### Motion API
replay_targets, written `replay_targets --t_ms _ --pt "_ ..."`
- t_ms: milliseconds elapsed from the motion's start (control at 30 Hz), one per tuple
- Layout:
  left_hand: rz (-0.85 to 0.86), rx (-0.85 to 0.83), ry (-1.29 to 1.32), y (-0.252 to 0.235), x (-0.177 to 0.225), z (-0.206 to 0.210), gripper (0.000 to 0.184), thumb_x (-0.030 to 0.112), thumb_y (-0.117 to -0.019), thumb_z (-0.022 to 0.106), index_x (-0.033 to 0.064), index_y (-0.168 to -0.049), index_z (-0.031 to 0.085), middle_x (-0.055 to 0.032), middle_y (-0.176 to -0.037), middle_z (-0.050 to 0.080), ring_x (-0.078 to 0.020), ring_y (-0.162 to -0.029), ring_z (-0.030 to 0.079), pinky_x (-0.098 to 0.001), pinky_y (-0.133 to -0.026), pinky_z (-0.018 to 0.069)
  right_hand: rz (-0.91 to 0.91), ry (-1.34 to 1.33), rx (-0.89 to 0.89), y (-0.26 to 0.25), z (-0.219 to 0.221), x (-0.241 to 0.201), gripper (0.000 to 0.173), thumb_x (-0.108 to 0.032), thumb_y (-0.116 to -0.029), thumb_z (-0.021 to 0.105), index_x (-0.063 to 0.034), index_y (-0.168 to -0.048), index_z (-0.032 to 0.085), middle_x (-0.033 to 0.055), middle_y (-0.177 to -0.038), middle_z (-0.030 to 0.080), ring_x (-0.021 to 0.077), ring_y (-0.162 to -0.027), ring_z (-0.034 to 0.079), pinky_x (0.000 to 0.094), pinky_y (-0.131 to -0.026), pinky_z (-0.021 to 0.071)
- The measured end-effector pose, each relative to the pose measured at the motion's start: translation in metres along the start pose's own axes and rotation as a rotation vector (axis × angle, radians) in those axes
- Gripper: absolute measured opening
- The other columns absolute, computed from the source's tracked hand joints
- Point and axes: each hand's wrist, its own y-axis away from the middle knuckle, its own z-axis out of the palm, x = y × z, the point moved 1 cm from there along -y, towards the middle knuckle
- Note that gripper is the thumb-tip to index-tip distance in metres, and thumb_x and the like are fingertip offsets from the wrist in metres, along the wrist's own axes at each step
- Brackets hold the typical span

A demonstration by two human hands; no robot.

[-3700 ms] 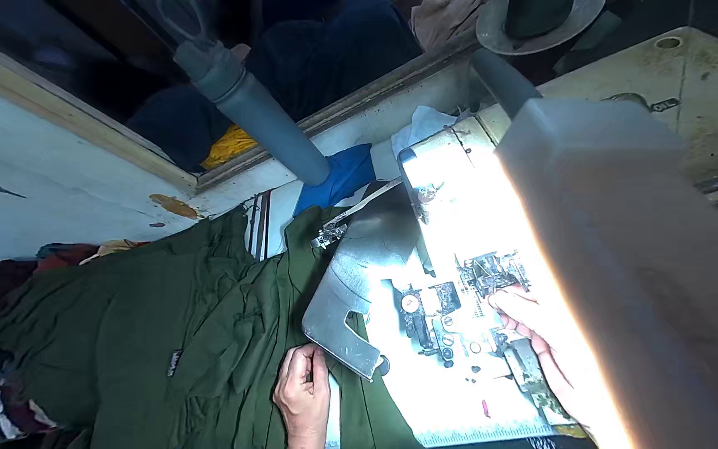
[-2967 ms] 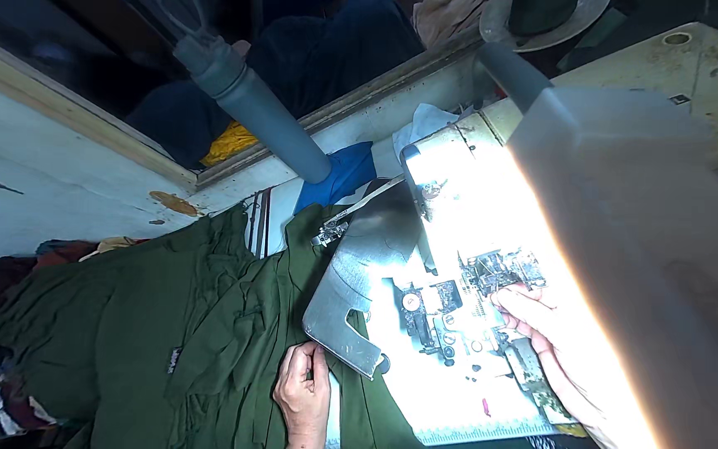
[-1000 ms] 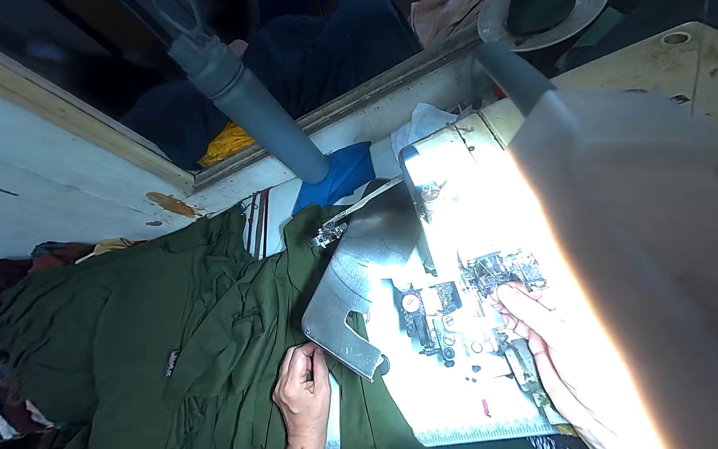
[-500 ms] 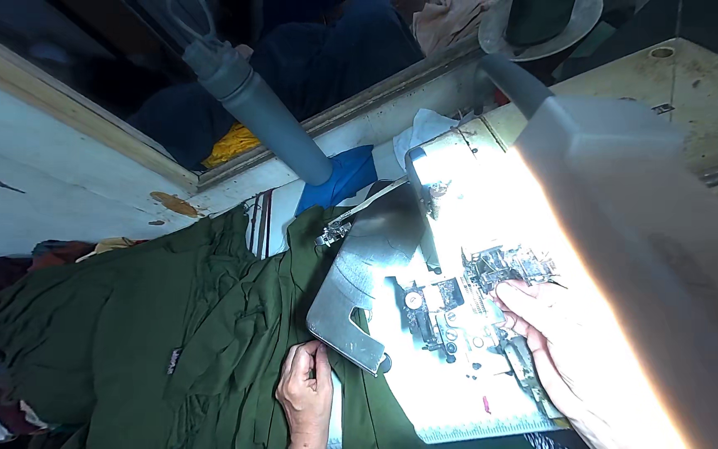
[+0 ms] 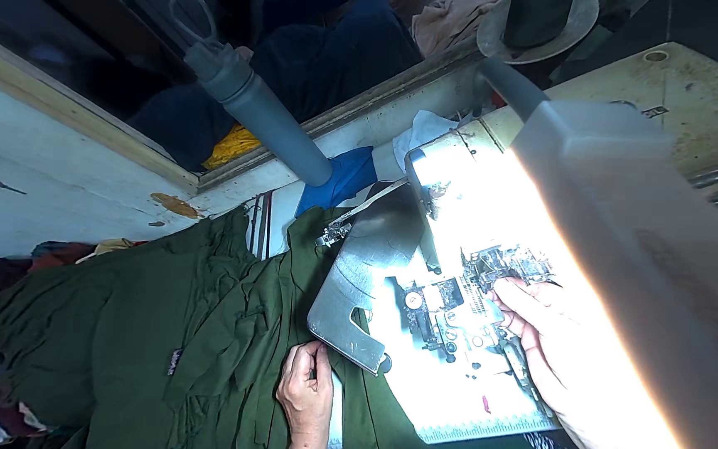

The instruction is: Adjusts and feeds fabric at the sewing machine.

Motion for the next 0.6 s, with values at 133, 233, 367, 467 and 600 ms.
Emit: replay_targets --t_ms 133,233,367,467,600 --pt "-0.003 0.002 -0.003 0.001 -0.002 0.001 0.02 0.013 -0.0909 0.058 -0.0003 -0.085 0.072 -0.0062 -0.076 0.064 -0.0037 -0.068 0.057 -0.0141 -0.066 0.0463 0.015 0.015 -0.004 0.002 -0.002 -0.002 0.011 0.002 -0.0935 0.065 -0.0022 -0.086 0.072 0.0071 -0.075 0.074 0.0113 -0.063 0.069 0.0213 -0.059 0.058" --pt "0.004 -0.003 -0.011 0.001 -0.003 0.0 0.021 0.013 -0.091 0.058 -0.0002 -0.085 0.072 -0.0059 -0.077 0.065 -0.0031 -0.069 0.057 -0.014 -0.066 0.0468 -0.105 0.08 -0.079 0.002 -0.012 0.001 0.013 -0.007 -0.0962 0.063 -0.0046 -0.091 0.075 0.0065 -0.081 0.077 0.0122 -0.072 0.074 0.0223 -0.065 0.0615" --pt "0.015 0.004 -0.028 0.0 -0.001 0.0 0.021 0.014 -0.0916 0.058 0.0001 -0.085 0.072 -0.0058 -0.076 0.064 -0.0029 -0.068 0.056 -0.0141 -0.065 0.0463 -0.367 0.297 -0.186 0.0 -0.031 0.007 0.027 -0.022 -0.1035 0.055 -0.0044 -0.104 0.075 0.0052 -0.095 0.079 0.0163 -0.086 0.078 0.027 -0.074 0.0649" --pt "0.011 0.0 -0.037 0.0 -0.001 -0.001 0.022 0.015 -0.0922 0.057 0.0004 -0.085 0.072 -0.006 -0.077 0.064 -0.0036 -0.068 0.057 -0.0144 -0.066 0.0464 -0.636 0.557 -0.201 0.0 -0.04 0.01 0.03 -0.019 -0.1031 0.051 0.0012 -0.111 0.072 0.0026 -0.101 0.079 0.0088 -0.089 0.076 0.0232 -0.076 0.0649" --pt "0.011 0.003 -0.035 0.001 -0.002 0.0 0.022 0.014 -0.0919 0.057 -0.0002 -0.085 0.072 -0.0068 -0.077 0.064 -0.004 -0.069 0.057 -0.0141 -0.066 0.0465 -0.913 0.929 -0.217 0.003 -0.05 0.003 0.039 -0.022 -0.1037 0.045 -0.0006 -0.117 0.075 0.0108 -0.103 0.077 0.0104 -0.09 0.074 0.025 -0.076 0.0598"
